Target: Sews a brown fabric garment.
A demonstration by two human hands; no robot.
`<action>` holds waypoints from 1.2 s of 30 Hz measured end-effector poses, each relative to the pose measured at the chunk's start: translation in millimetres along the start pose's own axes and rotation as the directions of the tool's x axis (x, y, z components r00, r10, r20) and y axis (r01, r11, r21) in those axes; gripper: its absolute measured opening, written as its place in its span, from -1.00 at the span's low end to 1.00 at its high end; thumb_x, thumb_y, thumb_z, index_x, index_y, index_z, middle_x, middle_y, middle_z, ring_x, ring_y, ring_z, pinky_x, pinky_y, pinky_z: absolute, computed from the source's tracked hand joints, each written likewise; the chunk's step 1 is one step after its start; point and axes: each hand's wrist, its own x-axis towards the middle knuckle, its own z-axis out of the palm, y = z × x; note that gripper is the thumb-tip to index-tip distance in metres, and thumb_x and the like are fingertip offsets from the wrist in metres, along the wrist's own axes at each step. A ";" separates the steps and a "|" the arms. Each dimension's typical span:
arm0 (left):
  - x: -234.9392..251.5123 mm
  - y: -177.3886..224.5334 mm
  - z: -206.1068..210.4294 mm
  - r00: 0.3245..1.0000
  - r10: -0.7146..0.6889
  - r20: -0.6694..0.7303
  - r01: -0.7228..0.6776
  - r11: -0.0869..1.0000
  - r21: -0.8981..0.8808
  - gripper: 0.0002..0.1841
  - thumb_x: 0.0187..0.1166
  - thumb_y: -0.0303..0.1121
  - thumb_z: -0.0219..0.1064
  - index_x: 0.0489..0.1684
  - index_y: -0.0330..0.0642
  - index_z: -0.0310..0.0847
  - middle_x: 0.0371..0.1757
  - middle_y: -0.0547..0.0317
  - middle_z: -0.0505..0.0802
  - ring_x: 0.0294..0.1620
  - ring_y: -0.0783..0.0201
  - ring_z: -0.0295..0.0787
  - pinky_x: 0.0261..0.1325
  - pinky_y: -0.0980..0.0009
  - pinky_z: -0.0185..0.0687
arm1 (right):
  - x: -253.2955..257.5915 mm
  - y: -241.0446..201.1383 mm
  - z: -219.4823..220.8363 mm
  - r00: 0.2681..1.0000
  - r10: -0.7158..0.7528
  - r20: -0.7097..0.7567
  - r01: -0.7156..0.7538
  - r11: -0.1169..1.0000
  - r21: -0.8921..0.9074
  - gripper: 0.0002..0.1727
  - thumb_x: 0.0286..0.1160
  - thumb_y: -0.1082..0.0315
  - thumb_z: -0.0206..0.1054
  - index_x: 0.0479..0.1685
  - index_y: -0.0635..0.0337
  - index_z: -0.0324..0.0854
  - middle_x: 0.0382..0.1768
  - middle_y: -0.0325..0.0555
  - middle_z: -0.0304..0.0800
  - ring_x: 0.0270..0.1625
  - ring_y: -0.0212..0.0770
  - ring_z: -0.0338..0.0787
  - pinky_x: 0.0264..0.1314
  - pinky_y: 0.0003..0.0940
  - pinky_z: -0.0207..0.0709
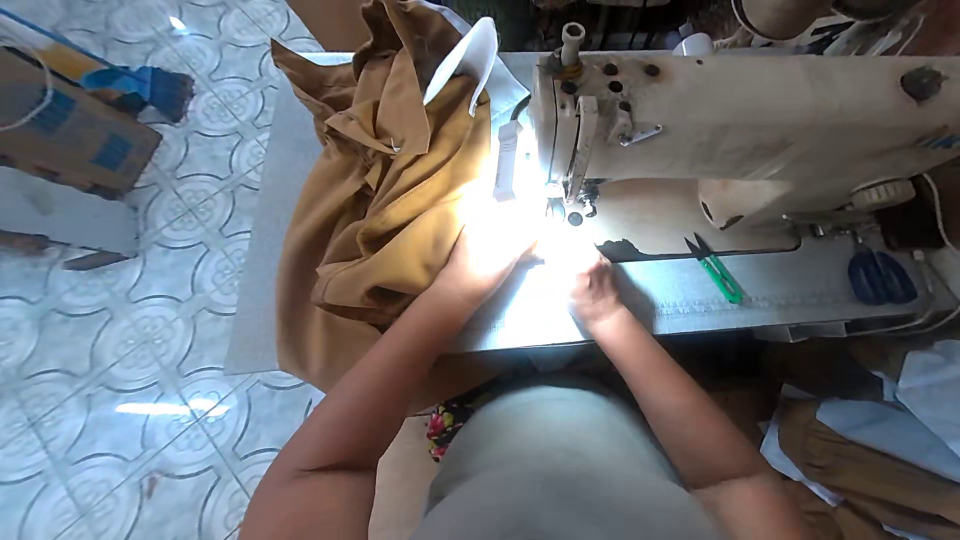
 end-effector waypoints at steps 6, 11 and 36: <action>15.2 -3.8 4.9 0.993 -0.119 -0.001 0.119 0.993 -0.006 -0.74 0.66 -0.52 0.21 0.03 -0.12 0.86 0.00 -0.05 0.85 0.11 -0.11 0.78 0.22 -0.07 0.61 | 25.0 9.6 7.7 0.997 0.052 0.059 -0.054 0.998 0.036 -0.81 0.40 0.48 0.42 -0.09 0.31 0.85 0.01 0.16 0.90 0.09 0.17 0.88 0.08 0.00 0.76; 10.0 -6.6 16.7 0.989 -0.141 -0.053 0.142 0.990 0.014 -0.66 0.64 -0.55 0.20 0.21 -0.01 0.80 0.13 -0.06 0.84 0.23 -0.13 0.75 0.30 -0.06 0.58 | 23.4 2.2 -4.1 0.968 0.216 0.130 -0.216 0.976 -0.013 -0.78 0.54 0.42 0.37 0.06 0.27 0.80 0.10 0.16 0.82 0.10 0.12 0.86 0.08 -0.01 0.75; -10.0 0.7 -1.2 0.999 0.023 0.044 -0.024 1.000 0.012 -0.75 0.62 -0.55 0.23 0.00 -0.13 0.85 0.39 0.06 0.81 0.44 -0.09 0.69 0.46 -0.21 0.45 | -13.3 3.7 -2.8 0.996 0.075 0.058 -0.078 0.995 0.059 -0.82 0.53 0.37 0.40 -0.04 0.14 0.88 0.08 0.11 0.85 0.17 0.09 0.84 0.18 -0.06 0.74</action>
